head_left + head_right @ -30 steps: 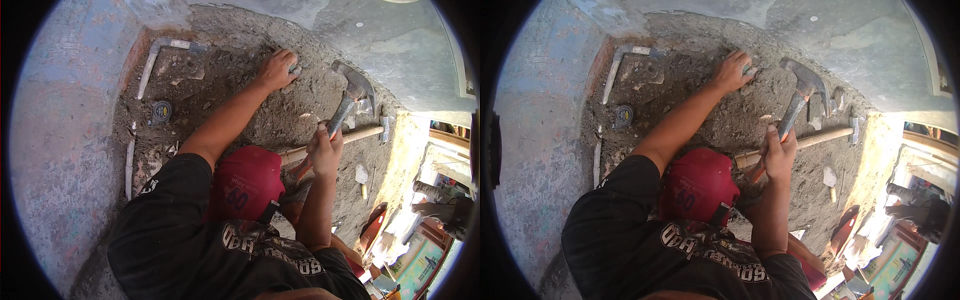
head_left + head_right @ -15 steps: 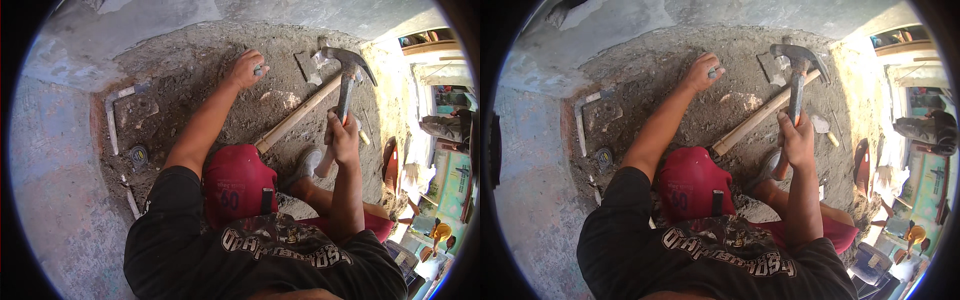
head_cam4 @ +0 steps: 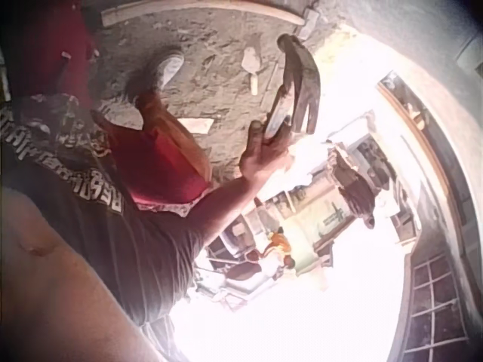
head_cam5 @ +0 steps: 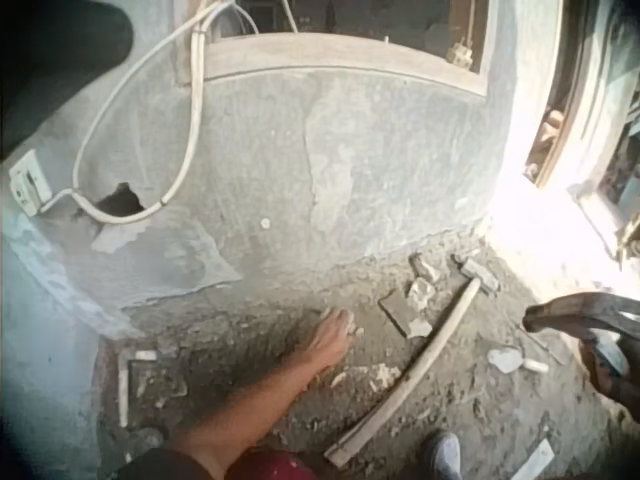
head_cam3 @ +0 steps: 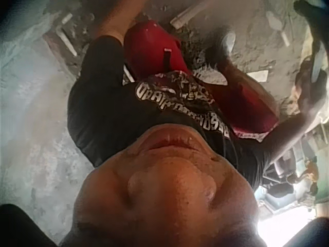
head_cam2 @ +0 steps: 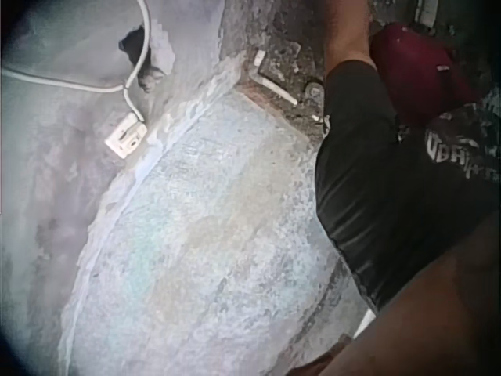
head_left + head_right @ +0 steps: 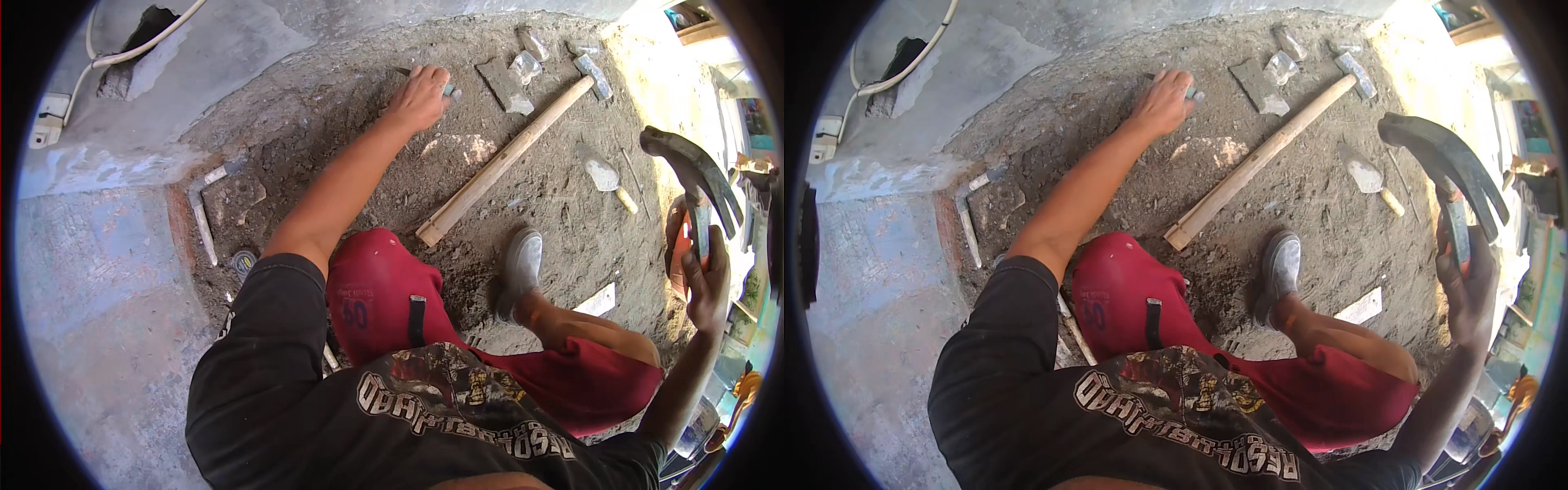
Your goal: Using a hammer and a small chisel or punch to remove material from a concrete wall near the floor at a renovation site.
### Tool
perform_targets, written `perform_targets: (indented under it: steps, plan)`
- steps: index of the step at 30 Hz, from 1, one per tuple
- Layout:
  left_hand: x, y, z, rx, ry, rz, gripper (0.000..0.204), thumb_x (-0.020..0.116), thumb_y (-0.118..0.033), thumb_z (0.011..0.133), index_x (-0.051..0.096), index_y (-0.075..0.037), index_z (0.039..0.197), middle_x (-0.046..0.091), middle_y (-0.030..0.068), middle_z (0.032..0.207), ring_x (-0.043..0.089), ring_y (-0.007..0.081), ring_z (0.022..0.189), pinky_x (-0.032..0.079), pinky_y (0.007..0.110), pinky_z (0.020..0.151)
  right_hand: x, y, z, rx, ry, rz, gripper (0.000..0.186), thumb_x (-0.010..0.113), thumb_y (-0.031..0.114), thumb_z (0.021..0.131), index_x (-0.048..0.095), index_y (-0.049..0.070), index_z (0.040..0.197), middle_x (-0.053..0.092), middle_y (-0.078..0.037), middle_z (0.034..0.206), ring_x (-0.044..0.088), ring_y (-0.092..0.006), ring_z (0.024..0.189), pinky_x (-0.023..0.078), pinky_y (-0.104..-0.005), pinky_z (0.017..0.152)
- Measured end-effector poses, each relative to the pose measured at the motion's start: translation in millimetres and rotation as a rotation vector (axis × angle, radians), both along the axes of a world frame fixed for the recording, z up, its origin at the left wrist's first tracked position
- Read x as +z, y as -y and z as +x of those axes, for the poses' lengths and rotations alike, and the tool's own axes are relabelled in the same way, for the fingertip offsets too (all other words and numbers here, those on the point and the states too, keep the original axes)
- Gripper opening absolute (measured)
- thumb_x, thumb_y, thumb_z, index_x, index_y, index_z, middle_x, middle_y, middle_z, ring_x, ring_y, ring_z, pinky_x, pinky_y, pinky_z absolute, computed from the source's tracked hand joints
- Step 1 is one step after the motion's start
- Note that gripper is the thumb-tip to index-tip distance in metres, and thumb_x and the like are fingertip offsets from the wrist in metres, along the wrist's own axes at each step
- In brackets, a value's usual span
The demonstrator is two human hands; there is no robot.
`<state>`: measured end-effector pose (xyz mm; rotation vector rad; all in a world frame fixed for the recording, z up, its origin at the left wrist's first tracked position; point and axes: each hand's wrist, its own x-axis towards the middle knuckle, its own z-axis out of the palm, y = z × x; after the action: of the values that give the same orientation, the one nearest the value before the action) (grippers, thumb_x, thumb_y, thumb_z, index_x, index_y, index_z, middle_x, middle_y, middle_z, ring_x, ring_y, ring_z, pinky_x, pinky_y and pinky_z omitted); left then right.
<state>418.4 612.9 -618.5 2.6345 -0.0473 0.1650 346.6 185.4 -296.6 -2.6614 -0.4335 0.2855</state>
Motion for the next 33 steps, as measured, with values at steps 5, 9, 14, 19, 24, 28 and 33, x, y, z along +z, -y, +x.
perform_targets:
  steps: [5,9,14,19,24,28,33]
  plan:
    - [-30,-19,38,0.163,0.009,0.042,0.039,0.064,-0.021,0.091,0.050,-0.005,0.124,0.054,0.0148,0.130,0.049,0.0353,0.124,0.045,0.046,0.103,-73,-24,42,0.106,-0.113,0.120,0.063,0.060,0.057,0.092,0.056,-0.002,0.114,0.052,-0.001,0.067,0.048,-0.0102,0.055,0.038,-0.0267,0.052]
    - [-28,-18,53,0.313,0.002,-0.015,0.039,0.062,-0.024,0.094,0.051,-0.003,0.125,0.056,0.0180,0.128,0.052,0.0378,0.120,0.045,0.048,0.101,-134,-42,86,0.112,-0.277,0.338,0.052,0.063,0.047,0.094,0.057,0.000,0.114,0.052,-0.001,0.067,0.050,-0.0090,0.057,0.039,-0.0262,0.052]
    - [-27,-20,55,0.539,0.109,-0.127,0.042,0.063,-0.024,0.093,0.050,-0.001,0.124,0.059,0.0216,0.119,0.056,0.0370,0.116,0.049,0.049,0.097,-184,-126,135,0.177,-0.274,0.632,0.049,0.060,0.041,0.097,0.052,-0.003,0.118,0.049,0.000,0.068,0.047,-0.0073,0.057,0.037,-0.0227,0.051]
    - [-13,-23,57,0.532,0.149,-0.297,0.036,0.065,-0.022,0.091,0.051,0.001,0.115,0.061,0.0270,0.111,0.060,0.0432,0.104,0.049,0.051,0.086,-233,-192,158,0.243,-0.198,0.845,0.039,0.055,0.035,0.101,0.048,-0.001,0.113,0.052,-0.003,0.069,0.049,-0.0089,0.056,0.039,-0.0232,0.049]
    - [-16,-26,46,0.583,0.187,-0.344,0.035,0.066,-0.022,0.091,0.051,-0.001,0.115,0.062,0.0248,0.108,0.061,0.0422,0.103,0.049,0.051,0.085,-265,-224,172,0.499,-0.212,0.273,0.038,0.054,0.035,0.101,0.049,-0.002,0.110,0.051,-0.003,0.068,0.047,-0.0087,0.055,0.038,-0.0253,0.050]
    - [-18,-21,36,0.602,0.187,-0.393,0.035,0.066,-0.022,0.092,0.052,-0.003,0.118,0.061,0.0230,0.112,0.059,0.0410,0.107,0.049,0.050,0.088,-241,-223,161,0.411,-0.150,0.888,0.037,0.052,0.035,0.102,0.045,-0.002,0.105,0.049,-0.003,0.061,0.049,-0.0087,0.051,0.038,-0.0224,0.048]
    - [-30,-24,32,0.569,0.305,-0.434,0.038,0.066,-0.023,0.092,0.052,-0.004,0.122,0.061,0.0227,0.116,0.059,0.0403,0.110,0.048,0.048,0.092,-265,-235,180,0.548,-0.146,0.133,0.035,0.058,0.032,0.099,0.050,-0.002,0.105,0.054,-0.009,0.064,0.054,-0.0203,0.057,0.042,-0.0367,0.055]
